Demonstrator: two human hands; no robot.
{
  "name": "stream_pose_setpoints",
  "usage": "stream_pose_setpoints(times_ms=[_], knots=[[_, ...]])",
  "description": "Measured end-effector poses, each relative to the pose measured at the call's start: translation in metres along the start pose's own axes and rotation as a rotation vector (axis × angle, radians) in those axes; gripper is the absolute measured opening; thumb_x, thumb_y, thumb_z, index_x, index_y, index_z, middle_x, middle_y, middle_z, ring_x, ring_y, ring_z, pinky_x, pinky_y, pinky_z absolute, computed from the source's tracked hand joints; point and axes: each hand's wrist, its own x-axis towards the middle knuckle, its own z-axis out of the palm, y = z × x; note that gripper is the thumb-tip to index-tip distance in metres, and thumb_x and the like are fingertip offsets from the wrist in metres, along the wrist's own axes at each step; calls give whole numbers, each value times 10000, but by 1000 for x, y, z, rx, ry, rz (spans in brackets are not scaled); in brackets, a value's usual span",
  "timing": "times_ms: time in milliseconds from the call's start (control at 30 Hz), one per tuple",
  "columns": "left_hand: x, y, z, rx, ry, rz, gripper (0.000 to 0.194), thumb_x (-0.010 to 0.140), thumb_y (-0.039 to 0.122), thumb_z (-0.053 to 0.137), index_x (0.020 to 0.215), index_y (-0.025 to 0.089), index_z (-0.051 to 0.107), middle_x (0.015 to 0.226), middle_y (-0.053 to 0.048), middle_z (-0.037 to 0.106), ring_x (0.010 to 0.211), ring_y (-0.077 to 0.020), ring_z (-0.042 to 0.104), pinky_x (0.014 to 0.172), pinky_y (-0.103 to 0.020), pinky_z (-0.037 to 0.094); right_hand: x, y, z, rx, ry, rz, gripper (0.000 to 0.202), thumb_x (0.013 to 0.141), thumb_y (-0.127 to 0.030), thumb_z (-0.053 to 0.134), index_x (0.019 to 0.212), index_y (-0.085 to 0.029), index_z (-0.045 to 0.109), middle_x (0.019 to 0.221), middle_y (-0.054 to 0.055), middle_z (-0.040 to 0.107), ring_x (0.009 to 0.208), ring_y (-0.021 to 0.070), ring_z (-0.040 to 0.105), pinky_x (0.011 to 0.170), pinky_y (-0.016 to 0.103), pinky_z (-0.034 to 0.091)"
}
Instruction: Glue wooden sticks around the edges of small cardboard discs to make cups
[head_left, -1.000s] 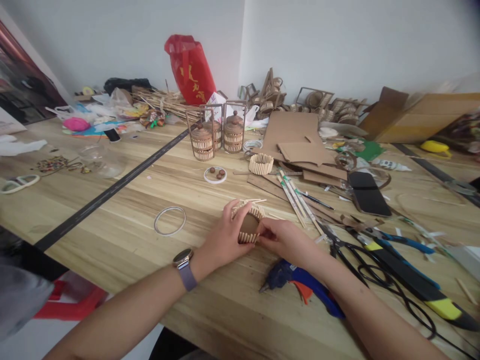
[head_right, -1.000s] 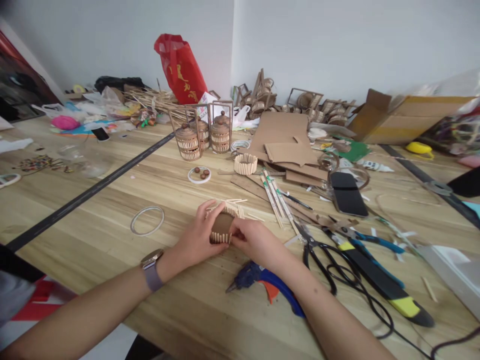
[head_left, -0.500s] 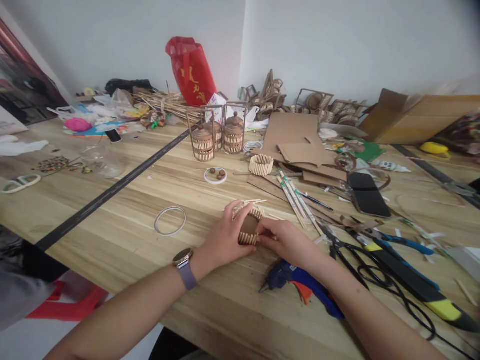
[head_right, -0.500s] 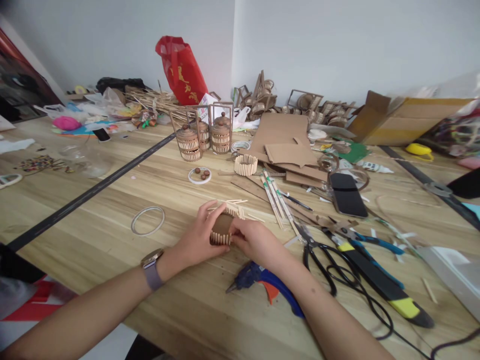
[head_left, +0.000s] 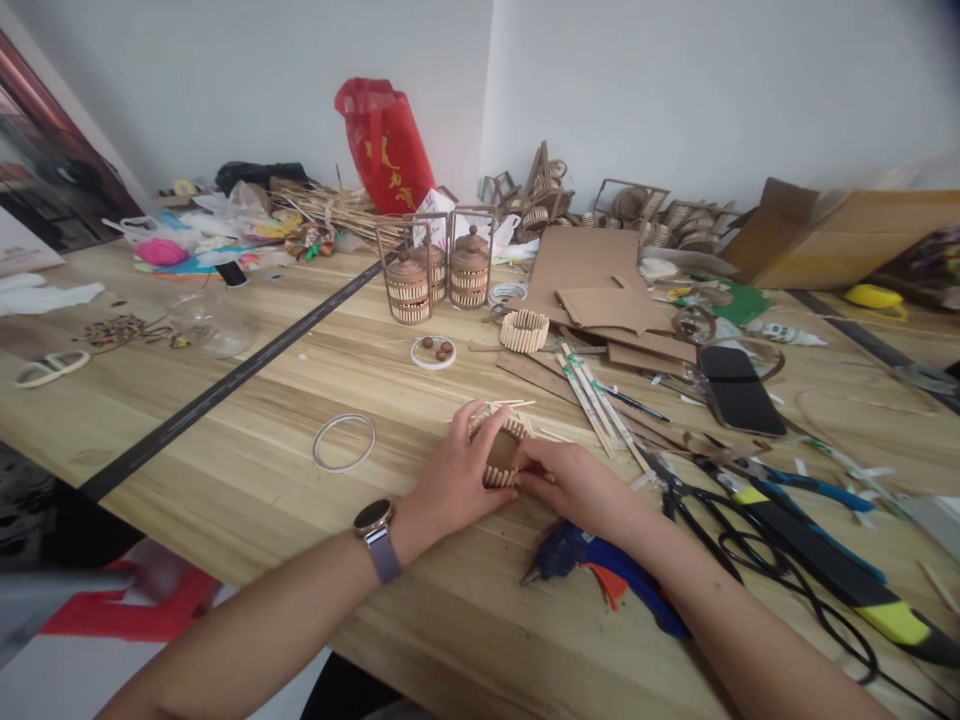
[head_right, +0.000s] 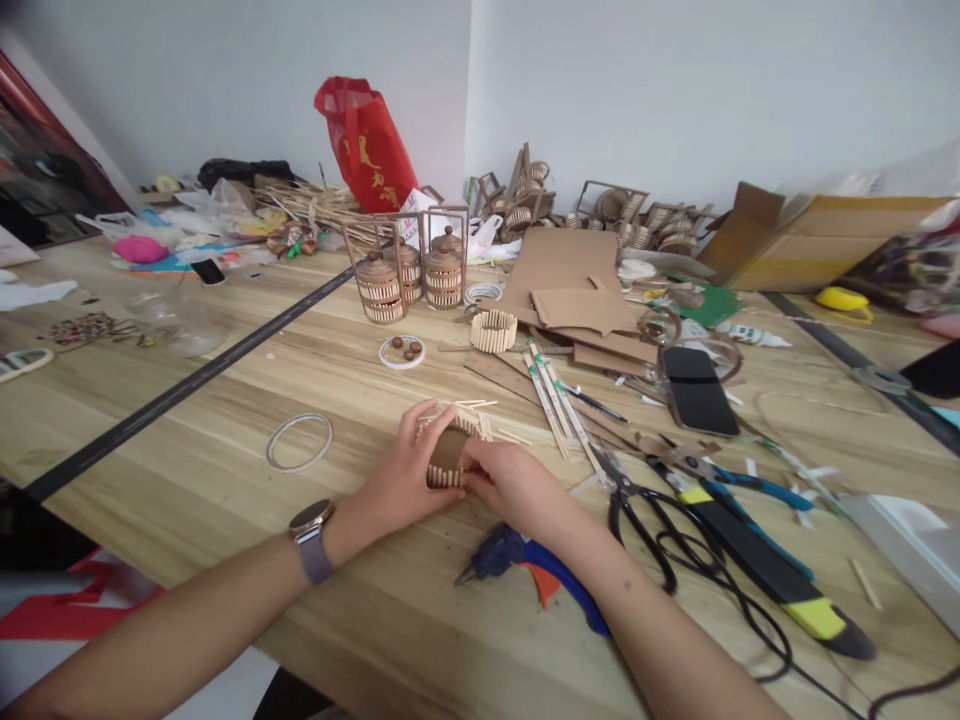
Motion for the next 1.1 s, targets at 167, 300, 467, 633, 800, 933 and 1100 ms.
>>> stream_pose_setpoints(times_ms=[167, 300, 467, 633, 800, 933, 1100], knots=[[0, 0, 1, 24, -1, 18, 984, 664, 195, 786, 1451, 311, 206, 1443, -130, 224, 1365, -345, 296, 1080, -545, 368, -1, -1, 0, -15, -6, -8, 128, 800, -90, 546, 744, -204, 559, 722, -4, 637, 656, 146, 566, 605, 229, 391], [0, -1, 2, 34, 12, 38, 958, 674, 179, 755, 1450, 303, 206, 1445, -132, 218, 1365, -336, 293, 1090, -534, 360, 0, -3, 1, -39, -6, -4, 120, 803, -103, 543, 742, -202, 573, 705, -1, 639, 628, 147, 561, 583, 230, 382], [0, 0, 2, 46, 17, 14, 942, 677, 172, 734, 1447, 287, 202, 1437, -136, 222, 1364, -326, 300, 1092, -522, 361, -1, -6, 0, -64, -4, 6, 106, 822, -136, 530, 834, -197, 616, 777, 27, 675, 675, 164, 594, 617, 248, 407], [-1, 3, 0, 45, 14, -37, 946, 671, 173, 734, 1445, 294, 203, 1448, -138, 194, 1357, -334, 311, 1071, -527, 385, -17, -10, -15, -121, 44, 68, 150, 878, -246, 489, 956, -208, 611, 770, 24, 673, 669, 170, 600, 603, 256, 412], [-2, 4, -1, 42, 25, -51, 959, 666, 166, 742, 1450, 280, 203, 1455, -140, 165, 1359, -329, 310, 1086, -504, 378, -52, -9, -34, -300, -78, 181, 269, 894, -338, 472, 665, -223, 551, 651, 25, 634, 572, 174, 566, 510, 259, 352], [-2, 3, 0, 45, 31, -54, 972, 648, 166, 752, 1450, 278, 214, 1467, -140, 132, 1348, -339, 327, 1093, -507, 368, -78, 0, -37, -300, -269, 323, 119, 784, -320, 622, 703, -233, 615, 701, 30, 693, 592, 201, 621, 505, 260, 366], [-2, 3, -1, 41, 27, -48, 964, 653, 153, 735, 1451, 285, 209, 1478, -146, 119, 1311, -336, 381, 1077, -517, 380, -87, 19, -21, -244, -300, 374, 171, 683, -195, 646, 852, -213, 634, 821, 51, 722, 718, 230, 661, 591, 270, 412]])
